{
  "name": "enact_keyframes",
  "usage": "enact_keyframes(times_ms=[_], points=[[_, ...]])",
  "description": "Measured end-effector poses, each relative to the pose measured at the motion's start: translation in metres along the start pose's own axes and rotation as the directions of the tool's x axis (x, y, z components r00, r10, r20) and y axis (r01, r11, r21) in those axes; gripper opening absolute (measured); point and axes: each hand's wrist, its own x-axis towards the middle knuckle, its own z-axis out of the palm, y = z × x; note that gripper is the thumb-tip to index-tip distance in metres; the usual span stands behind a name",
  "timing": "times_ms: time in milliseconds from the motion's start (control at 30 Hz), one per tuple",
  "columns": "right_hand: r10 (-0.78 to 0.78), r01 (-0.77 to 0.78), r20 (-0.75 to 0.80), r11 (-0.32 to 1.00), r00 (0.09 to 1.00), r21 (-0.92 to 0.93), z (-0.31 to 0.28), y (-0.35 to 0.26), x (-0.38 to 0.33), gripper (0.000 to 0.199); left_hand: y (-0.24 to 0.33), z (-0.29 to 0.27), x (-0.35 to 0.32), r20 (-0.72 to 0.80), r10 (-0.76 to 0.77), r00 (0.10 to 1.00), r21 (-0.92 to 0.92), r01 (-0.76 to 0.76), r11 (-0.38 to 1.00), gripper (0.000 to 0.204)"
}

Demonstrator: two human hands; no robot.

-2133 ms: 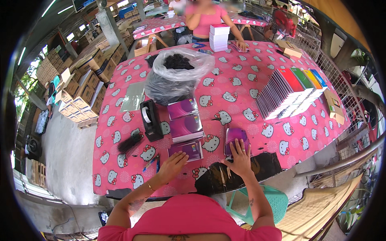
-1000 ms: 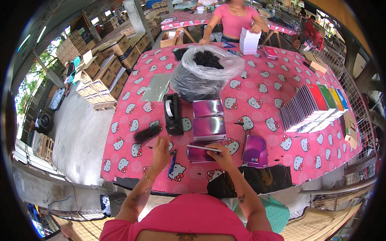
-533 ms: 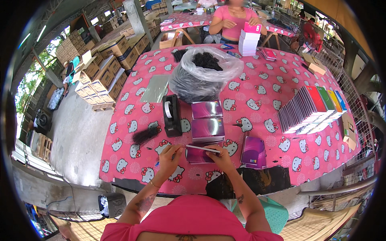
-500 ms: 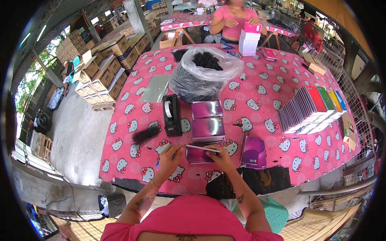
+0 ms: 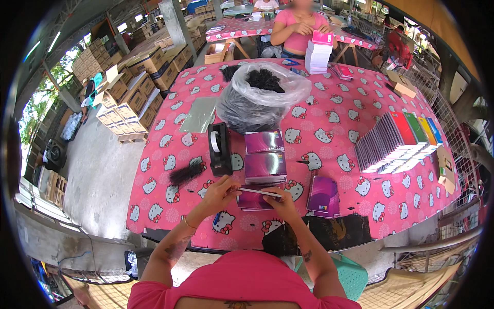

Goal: The person removes purple notebooks from a cardboard box and places them on a table. They then repeatedly pick up individual notebooks, wrap each one in clear plastic film, and stack the wrapped units on the table.

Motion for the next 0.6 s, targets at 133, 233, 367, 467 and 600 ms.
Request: enact_keyframes(times_ms=[133,233,367,467,600], points=[[-0.023,0.024,0.017,1.000,1.000,-0.015,0.002,-0.013,-0.003,0.024,-0.012,-0.008,0.010,0.155,0.087,0.984,0.043,-0.095,0.995,0.025],[0.054,-0.054,-0.021,0.998,0.998,0.012,0.003,-0.008,-0.003,0.024,0.006,-0.007,0.013,0.131,0.023,0.991,0.268,-0.057,0.962,0.039],[0.036,-0.013,-0.174,0.992,0.984,0.127,0.020,-0.030,-0.003,0.028,0.032,0.022,-0.009,-0.053,0.128,0.990,0.640,-0.064,0.765,0.069],[0.035,-0.024,-0.187,0.998,0.982,0.061,0.016,-0.037,-0.003,0.027,0.036,0.042,-0.027,-0.024,0.071,0.997,0.713,-0.032,0.700,0.081],[0.075,-0.065,-0.145,0.995,0.987,0.075,0.024,-0.055,-0.006,0.025,0.044,0.016,0.006,-0.048,0.014,0.999,0.713,0.024,0.701,0.080]])
